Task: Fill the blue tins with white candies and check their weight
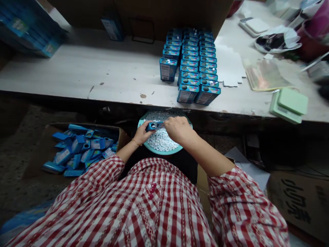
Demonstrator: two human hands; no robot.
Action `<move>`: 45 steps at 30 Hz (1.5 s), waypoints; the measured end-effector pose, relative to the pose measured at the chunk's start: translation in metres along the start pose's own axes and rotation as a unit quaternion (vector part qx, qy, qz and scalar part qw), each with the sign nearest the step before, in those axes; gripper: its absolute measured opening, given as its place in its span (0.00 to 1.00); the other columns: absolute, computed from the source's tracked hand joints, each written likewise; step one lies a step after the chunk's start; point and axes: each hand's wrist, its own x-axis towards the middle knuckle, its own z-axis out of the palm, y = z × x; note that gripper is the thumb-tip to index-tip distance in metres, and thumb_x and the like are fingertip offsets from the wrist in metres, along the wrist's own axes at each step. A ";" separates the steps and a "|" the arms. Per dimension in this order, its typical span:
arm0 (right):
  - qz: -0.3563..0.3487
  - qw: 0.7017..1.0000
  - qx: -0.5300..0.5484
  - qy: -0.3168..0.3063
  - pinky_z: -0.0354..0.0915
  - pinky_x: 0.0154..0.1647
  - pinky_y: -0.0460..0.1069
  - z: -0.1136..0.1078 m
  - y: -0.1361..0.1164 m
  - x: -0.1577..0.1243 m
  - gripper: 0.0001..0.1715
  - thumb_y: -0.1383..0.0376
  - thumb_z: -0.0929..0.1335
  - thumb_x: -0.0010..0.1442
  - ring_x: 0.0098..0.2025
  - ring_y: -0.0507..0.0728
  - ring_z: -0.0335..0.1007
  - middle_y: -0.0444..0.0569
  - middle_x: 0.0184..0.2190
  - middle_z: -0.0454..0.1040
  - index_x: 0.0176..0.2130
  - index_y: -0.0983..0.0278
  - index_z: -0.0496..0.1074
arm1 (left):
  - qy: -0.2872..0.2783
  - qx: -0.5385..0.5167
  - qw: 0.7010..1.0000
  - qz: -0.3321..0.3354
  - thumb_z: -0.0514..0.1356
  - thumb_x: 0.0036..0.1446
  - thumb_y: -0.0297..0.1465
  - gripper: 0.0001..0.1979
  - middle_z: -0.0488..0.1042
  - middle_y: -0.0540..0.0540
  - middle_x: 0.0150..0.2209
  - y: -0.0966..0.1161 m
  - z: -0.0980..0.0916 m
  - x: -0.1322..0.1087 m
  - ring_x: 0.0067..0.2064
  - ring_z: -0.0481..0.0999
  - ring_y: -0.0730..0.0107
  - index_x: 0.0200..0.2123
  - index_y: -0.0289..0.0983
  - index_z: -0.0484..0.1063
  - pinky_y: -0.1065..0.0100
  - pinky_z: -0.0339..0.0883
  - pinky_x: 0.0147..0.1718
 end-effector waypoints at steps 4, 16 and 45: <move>0.047 0.999 0.017 0.000 0.62 0.35 0.47 0.038 0.034 -0.017 0.16 0.61 0.61 0.62 0.41 0.58 0.72 0.52 0.44 0.74 0.48 0.59 0.69 | 0.033 -0.091 0.993 -0.062 0.65 0.43 0.35 0.22 0.72 0.48 0.38 -0.010 -0.010 -0.002 0.41 0.72 0.66 0.43 0.37 0.67 0.64 0.65 0.45; 0.112 0.969 0.221 -0.002 0.63 0.47 0.48 0.176 -0.023 0.047 0.23 0.64 0.57 0.64 0.52 0.56 0.66 0.49 0.54 0.69 0.57 0.60 0.62 | 0.043 -0.449 0.838 -0.307 0.71 0.33 0.38 0.29 0.72 0.51 0.35 -0.017 0.026 -0.007 0.37 0.73 0.69 0.40 0.39 0.64 0.60 0.67 0.44; 0.004 1.000 0.000 -0.007 0.61 0.33 0.48 0.014 -0.010 0.006 0.16 0.66 0.57 0.62 0.38 0.59 0.73 0.56 0.40 0.74 0.46 0.63 0.67 | -0.017 -0.026 0.999 -0.024 0.63 0.43 0.29 0.20 0.73 0.45 0.43 -0.001 0.001 -0.001 0.46 0.71 0.58 0.44 0.40 0.70 0.59 0.62 0.49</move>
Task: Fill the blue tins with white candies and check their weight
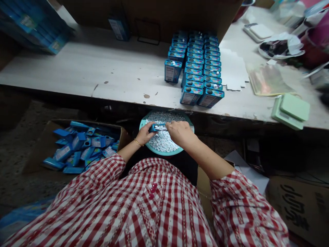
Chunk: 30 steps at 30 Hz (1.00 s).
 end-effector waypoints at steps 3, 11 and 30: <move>-0.003 1.000 -0.002 0.005 0.60 0.34 0.48 -0.008 -0.002 -0.004 0.16 0.68 0.56 0.62 0.38 0.58 0.72 0.57 0.39 0.74 0.45 0.64 0.68 | 0.006 -0.018 1.000 0.002 0.64 0.43 0.30 0.20 0.73 0.44 0.43 -0.001 -0.001 -0.001 0.46 0.71 0.58 0.43 0.39 0.70 0.59 0.61 0.49; 0.083 0.995 0.047 -0.009 0.62 0.35 0.48 0.079 0.048 -0.027 0.16 0.62 0.61 0.61 0.41 0.58 0.72 0.52 0.44 0.74 0.48 0.61 0.68 | 0.039 -0.063 0.997 -0.015 0.65 0.43 0.35 0.21 0.73 0.47 0.40 -0.012 -0.018 -0.015 0.42 0.72 0.63 0.42 0.39 0.68 0.63 0.62 0.48; 0.076 0.947 0.305 0.065 0.63 0.46 0.46 0.150 0.029 0.018 0.21 0.63 0.64 0.60 0.48 0.54 0.69 0.50 0.49 0.73 0.53 0.63 0.67 | 0.145 -0.114 0.981 -0.060 0.65 0.43 0.36 0.22 0.70 0.49 0.37 -0.018 -0.034 -0.013 0.39 0.70 0.67 0.43 0.38 0.66 0.66 0.64 0.45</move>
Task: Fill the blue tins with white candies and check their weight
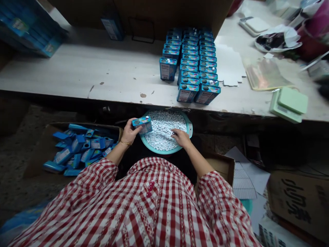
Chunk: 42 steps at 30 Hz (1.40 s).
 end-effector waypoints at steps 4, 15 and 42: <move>-0.017 0.999 0.009 0.035 0.63 0.46 0.48 -0.044 -0.008 -0.014 0.21 0.62 0.65 0.59 0.47 0.55 0.70 0.50 0.47 0.75 0.51 0.61 0.69 | -0.024 0.058 0.998 0.022 0.65 0.42 0.35 0.21 0.72 0.48 0.38 0.010 0.008 -0.001 0.41 0.71 0.65 0.41 0.39 0.68 0.65 0.63 0.46; -0.057 0.956 -0.283 -0.047 0.62 0.33 0.49 -0.106 -0.099 -0.020 0.16 0.62 0.59 0.63 0.38 0.60 0.73 0.54 0.41 0.75 0.47 0.61 0.69 | -0.124 0.148 0.978 0.076 0.64 0.44 0.30 0.20 0.73 0.45 0.44 0.015 0.043 -0.003 0.47 0.71 0.56 0.44 0.41 0.70 0.60 0.62 0.48; -0.120 0.962 0.003 0.246 0.66 0.39 0.47 -0.115 -0.033 -0.063 0.19 0.60 0.62 0.62 0.39 0.54 0.72 0.50 0.40 0.75 0.51 0.61 0.69 | -0.045 0.098 0.978 0.179 0.64 0.48 0.34 0.19 0.70 0.46 0.41 0.054 0.018 0.020 0.43 0.71 0.67 0.44 0.37 0.67 0.65 0.65 0.45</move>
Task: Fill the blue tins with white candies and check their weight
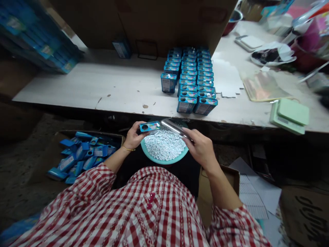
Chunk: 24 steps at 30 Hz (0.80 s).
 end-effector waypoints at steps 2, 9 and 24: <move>0.037 0.996 0.063 0.059 0.67 0.42 0.49 0.004 0.023 -0.015 0.20 0.59 0.64 0.61 0.40 0.55 0.73 0.51 0.41 0.76 0.51 0.62 0.70 | 0.016 -0.021 1.000 0.006 0.64 0.47 0.34 0.20 0.71 0.46 0.41 0.000 0.003 0.029 0.43 0.71 0.67 0.45 0.36 0.67 0.65 0.65 0.46; 0.149 0.974 0.158 0.069 0.69 0.47 0.53 0.047 0.052 -0.056 0.21 0.56 0.66 0.58 0.45 0.59 0.73 0.52 0.44 0.76 0.48 0.62 0.73 | -0.007 -0.053 0.999 -0.012 0.62 0.48 0.31 0.23 0.72 0.42 0.43 -0.032 0.060 0.171 0.46 0.72 0.62 0.49 0.32 0.66 0.63 0.65 0.49; 0.191 0.972 0.119 -0.061 0.68 0.45 0.53 0.113 0.065 -0.049 0.29 0.47 0.66 0.53 0.43 0.61 0.74 0.53 0.44 0.76 0.46 0.64 0.74 | 0.343 0.173 0.865 -0.324 0.54 0.57 0.29 0.22 0.63 0.38 0.53 -0.160 -0.132 -0.006 0.52 0.67 0.66 0.54 0.34 0.58 0.66 0.63 0.50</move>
